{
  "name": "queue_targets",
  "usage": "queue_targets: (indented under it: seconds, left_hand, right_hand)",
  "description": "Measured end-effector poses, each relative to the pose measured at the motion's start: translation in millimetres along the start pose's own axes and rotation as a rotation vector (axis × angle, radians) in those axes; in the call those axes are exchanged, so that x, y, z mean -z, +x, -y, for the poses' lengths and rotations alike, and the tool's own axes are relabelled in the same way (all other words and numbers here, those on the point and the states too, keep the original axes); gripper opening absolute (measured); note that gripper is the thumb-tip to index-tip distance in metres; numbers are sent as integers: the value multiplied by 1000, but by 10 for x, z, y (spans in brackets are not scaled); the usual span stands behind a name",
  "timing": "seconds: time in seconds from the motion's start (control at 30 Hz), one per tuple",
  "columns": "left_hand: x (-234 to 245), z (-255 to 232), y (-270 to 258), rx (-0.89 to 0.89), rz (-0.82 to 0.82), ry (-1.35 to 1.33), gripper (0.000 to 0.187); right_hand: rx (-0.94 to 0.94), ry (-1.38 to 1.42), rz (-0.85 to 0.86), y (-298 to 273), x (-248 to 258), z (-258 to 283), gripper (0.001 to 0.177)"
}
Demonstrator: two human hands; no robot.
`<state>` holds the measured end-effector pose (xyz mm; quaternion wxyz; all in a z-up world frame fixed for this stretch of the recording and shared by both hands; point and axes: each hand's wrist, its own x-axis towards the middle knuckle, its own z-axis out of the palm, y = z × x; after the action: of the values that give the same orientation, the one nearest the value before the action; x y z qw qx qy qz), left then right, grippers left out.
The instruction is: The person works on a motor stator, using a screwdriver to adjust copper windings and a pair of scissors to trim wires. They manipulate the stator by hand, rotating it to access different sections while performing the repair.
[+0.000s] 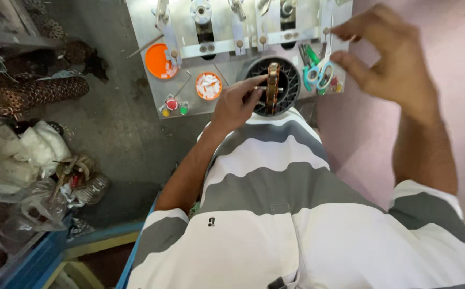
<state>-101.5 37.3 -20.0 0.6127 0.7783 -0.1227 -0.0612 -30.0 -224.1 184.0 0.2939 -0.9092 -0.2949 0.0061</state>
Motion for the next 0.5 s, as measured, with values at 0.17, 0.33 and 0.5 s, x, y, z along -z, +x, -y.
queue_targets:
  seconds: [0.17,0.33,0.5]
  left_hand:
    - [-14,129,-15,127,19,18,13]
    - [56,131,-29,-66,13,104,13]
    - [91,164,-134,-200,-25,179,14]
  right_hand:
    - [-377,232,-24,-716,-1220,148,63]
    - [-424,184,-193,-795,-1826,373,81]
    - [-540,269,-255,-871,-1976,376,62]
